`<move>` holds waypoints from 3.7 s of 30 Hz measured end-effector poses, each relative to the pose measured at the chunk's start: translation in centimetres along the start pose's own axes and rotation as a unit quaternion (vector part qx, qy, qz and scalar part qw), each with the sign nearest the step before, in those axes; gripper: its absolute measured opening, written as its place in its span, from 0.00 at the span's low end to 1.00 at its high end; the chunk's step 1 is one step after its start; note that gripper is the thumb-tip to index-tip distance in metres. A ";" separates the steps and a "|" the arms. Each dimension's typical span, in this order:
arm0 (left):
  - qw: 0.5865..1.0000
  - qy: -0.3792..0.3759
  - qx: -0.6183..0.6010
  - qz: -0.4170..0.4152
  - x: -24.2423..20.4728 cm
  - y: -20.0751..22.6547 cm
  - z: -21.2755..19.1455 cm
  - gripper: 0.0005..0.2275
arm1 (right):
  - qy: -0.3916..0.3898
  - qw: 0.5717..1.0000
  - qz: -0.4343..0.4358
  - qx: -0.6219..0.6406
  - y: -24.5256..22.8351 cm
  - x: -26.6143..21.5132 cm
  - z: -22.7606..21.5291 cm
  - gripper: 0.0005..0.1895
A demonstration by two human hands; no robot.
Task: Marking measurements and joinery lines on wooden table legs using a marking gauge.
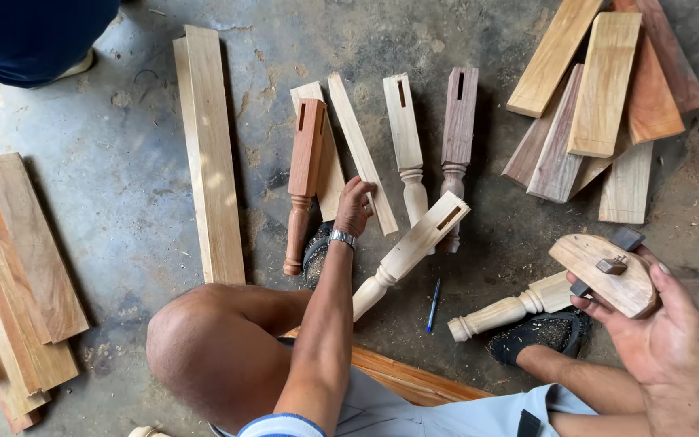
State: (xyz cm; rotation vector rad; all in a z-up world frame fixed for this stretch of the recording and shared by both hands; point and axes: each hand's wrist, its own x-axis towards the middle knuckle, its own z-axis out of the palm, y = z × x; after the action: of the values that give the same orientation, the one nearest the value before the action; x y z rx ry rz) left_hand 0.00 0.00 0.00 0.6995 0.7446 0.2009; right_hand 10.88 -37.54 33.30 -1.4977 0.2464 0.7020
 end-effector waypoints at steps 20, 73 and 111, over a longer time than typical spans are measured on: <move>0.875 0.115 0.462 0.090 -11.0 1.5 15.3 0.21 | -0.023 0.997 -0.028 0.064 4.1 1.9 -4.3 0.28; 0.995 -0.020 -0.060 -0.076 -16.4 8.8 10.2 0.38 | 0.097 0.991 0.053 -0.077 10.8 10.4 1.1 0.32; 0.966 -0.188 -0.014 -0.179 -22.9 4.4 13.1 0.36 | -0.215 0.919 -0.022 0.331 2.5 2.7 2.7 0.27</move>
State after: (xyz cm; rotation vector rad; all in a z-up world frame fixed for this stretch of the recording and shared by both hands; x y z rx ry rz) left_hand -7.47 -12.61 22.36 0.5429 0.4902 -0.2477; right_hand 10.89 -34.44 29.95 -0.6793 0.0939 0.7917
